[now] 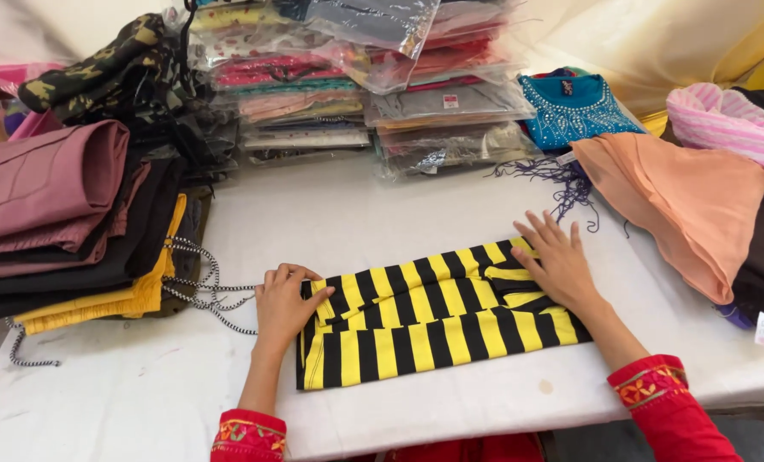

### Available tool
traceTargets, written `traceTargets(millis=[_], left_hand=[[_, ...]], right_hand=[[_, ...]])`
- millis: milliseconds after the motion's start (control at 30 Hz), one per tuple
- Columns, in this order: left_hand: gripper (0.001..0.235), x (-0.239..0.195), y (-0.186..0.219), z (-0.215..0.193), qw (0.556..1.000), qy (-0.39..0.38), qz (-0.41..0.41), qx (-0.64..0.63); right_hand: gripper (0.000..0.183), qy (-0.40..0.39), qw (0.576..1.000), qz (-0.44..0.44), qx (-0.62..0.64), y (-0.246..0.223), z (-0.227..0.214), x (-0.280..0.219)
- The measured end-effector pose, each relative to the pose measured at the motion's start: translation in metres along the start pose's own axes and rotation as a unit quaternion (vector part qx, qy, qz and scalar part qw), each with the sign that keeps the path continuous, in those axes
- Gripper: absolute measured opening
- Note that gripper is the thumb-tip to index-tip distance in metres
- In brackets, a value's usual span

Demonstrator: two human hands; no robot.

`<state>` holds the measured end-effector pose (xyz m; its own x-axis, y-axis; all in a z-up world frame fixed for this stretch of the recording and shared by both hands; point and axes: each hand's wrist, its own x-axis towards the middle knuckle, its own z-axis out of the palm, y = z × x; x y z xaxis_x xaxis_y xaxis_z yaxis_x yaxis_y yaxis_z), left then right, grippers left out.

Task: The person folds a yellow and black striped top and then a pink and white striped top on a white table. Each garment is smoothed, folded into a compact rectangle, and placed aside.

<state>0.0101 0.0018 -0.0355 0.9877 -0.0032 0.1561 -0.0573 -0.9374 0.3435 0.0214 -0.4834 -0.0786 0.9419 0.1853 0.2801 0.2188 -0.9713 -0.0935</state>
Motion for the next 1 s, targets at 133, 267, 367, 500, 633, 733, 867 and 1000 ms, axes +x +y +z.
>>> traceTargets(millis=[133,267,367,500,633,733,867,1000], left_hand=[[0.035,0.014,-0.034,0.029,0.992,0.016,-0.043,-0.113],[0.033,0.009,-0.024,0.012,0.975,-0.014,-0.131,-0.180],[0.051,-0.008,-0.001,-0.008,0.988,0.134,0.042,-0.066],[0.038,-0.045,0.028,-0.058,0.953,0.280,0.115,0.019],[0.049,-0.109,0.054,-0.086,0.981,0.168,-0.054,-0.084],[0.051,-0.146,0.047,-0.037,0.970,0.201,-0.112,-0.083],[0.066,-0.168,0.052,-0.005,0.959,0.248,-0.115,0.070],[0.082,-0.168,0.060,0.001,0.973,0.139,-0.181,0.038]], right_hand=[[0.076,-0.073,0.995,0.052,-0.034,0.011,0.010,0.001],[0.081,-0.082,0.995,0.060,-0.001,0.009,0.006,-0.001],[0.077,-0.072,0.995,0.063,0.011,0.003,-0.005,0.000],[0.047,0.213,0.975,0.005,0.064,-0.026,-0.056,0.011],[0.019,0.291,0.943,-0.095,0.133,-0.085,-0.097,0.038],[0.017,0.218,0.935,-0.193,0.203,-0.141,-0.076,0.066],[0.018,0.133,0.914,-0.300,0.241,-0.229,-0.039,0.088],[0.031,0.009,0.912,-0.301,0.277,-0.308,-0.019,0.092]])
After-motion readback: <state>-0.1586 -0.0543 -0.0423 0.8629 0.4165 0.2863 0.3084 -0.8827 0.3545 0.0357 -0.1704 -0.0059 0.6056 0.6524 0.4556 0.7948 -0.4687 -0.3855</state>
